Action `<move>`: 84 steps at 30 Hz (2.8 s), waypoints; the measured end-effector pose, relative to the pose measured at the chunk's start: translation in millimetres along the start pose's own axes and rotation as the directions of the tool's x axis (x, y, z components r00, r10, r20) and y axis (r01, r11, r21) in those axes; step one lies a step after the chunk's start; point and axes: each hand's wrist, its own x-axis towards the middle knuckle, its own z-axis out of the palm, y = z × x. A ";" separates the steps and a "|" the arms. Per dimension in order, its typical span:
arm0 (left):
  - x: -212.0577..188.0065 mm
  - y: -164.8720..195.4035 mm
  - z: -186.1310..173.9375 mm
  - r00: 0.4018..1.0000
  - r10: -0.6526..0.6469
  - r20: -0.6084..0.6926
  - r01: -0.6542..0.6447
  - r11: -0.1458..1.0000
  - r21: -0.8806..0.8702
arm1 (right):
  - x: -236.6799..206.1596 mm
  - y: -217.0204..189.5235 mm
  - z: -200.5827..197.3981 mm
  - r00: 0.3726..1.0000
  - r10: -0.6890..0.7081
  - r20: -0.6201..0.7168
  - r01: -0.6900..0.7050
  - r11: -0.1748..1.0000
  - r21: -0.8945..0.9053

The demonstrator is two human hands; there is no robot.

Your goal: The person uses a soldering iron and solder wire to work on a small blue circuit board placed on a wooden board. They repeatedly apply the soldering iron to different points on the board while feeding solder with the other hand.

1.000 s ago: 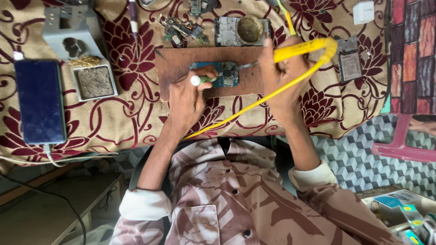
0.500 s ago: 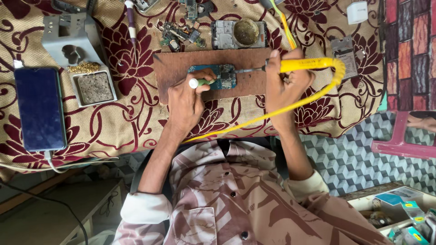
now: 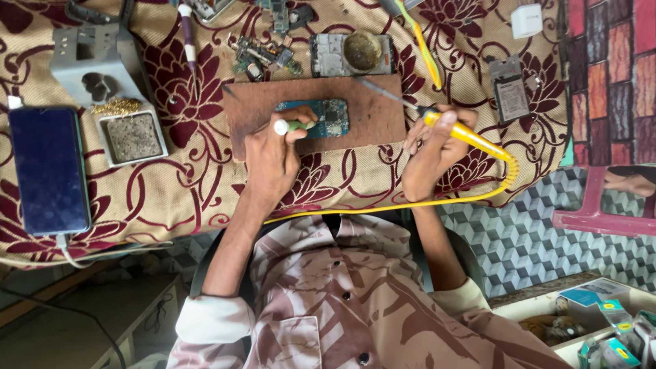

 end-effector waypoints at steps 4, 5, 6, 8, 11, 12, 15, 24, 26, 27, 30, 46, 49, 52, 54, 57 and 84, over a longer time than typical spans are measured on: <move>-0.5 0.7 -1.1 1.000 0.005 0.003 -0.005 1.000 -0.012 | 3.0 8.2 -0.6 0.997 0.009 -0.074 -0.001 0.993 0.117; 0.1 0.4 -0.7 1.000 0.006 -0.001 -0.006 1.000 -0.003 | 8.7 10.9 -2.4 0.996 0.027 -0.081 -0.016 0.991 0.135; 0.3 0.0 -0.4 1.000 0.004 -0.003 -0.004 1.000 0.006 | 14.2 13.7 -4.6 0.995 0.049 -0.088 -0.035 0.988 0.152; -2.0 0.8 -0.1 1.000 -0.009 0.008 0.009 1.000 0.011 | 25.0 23.1 -6.6 0.998 0.039 -0.051 -0.035 0.997 0.064; -0.2 -2.3 -0.5 1.000 0.008 0.010 -0.009 1.000 0.020 | 41.1 38.6 -4.0 0.999 0.042 0.009 -0.042 0.999 0.032; 0.7 -3.2 -0.2 1.000 0.009 0.005 -0.009 1.000 0.021 | 43.8 41.7 -3.4 0.998 0.050 0.026 -0.051 0.998 0.032; -0.8 -3.0 -0.2 1.000 0.005 -0.001 -0.005 1.000 0.012 | 47.3 45.4 -2.1 0.994 0.075 0.085 -0.065 0.991 -0.113; 1.0 -2.2 1.3 1.000 -0.010 -0.002 0.010 1.000 0.015 | 65.2 33.4 6.1 0.949 -0.163 0.272 0.254 0.904 -0.344; 1.3 -1.4 0.9 1.000 -0.004 -0.004 0.004 1.000 0.011 | 68.8 30.9 7.2 0.947 -0.160 0.280 0.255 0.904 -0.344; 1.3 -1.0 0.5 1.000 -0.003 -0.003 0.003 1.000 0.010 | 70.1 30.1 8.1 0.945 -0.160 0.286 0.256 0.904 -0.342; 1.0 0.2 -0.3 1.000 0.008 -0.014 -0.008 1.000 0.004 | 69.2 28.4 10.1 0.937 -0.100 0.335 0.193 0.946 -0.259; 0.1 -1.3 0.7 0.999 -0.035 0.001 0.035 0.999 0.014 | 69.7 26.8 -2.5 0.936 -0.179 0.303 0.292 0.875 -0.387; 0.7 -0.4 0.1 1.000 -0.016 -0.005 0.016 1.000 0.013 | 70.3 26.4 0.7 0.924 -0.206 0.323 0.332 0.851 -0.406; 1.1 0.0 -0.2 1.000 -0.027 0.004 0.027 1.000 0.012 | 68.1 26.3 7.3 0.929 -0.172 0.328 0.287 0.894 -0.344; 2.0 -0.4 0.3 0.999 -0.041 0.007 0.041 0.999 0.006 | 64.1 25.0 9.7 0.924 -0.148 0.354 0.269 0.907 -0.323; 1.7 -0.7 1.4 0.999 -0.040 0.002 0.040 0.999 0.016 | 58.2 21.1 8.2 0.920 -0.086 0.381 0.198 0.944 -0.265; 3.5 -3.1 2.7 1.000 0.001 -0.013 0.000 0.999 0.034 | 90.0 43.5 -3.6 0.780 -0.193 0.596 0.447 0.837 -0.315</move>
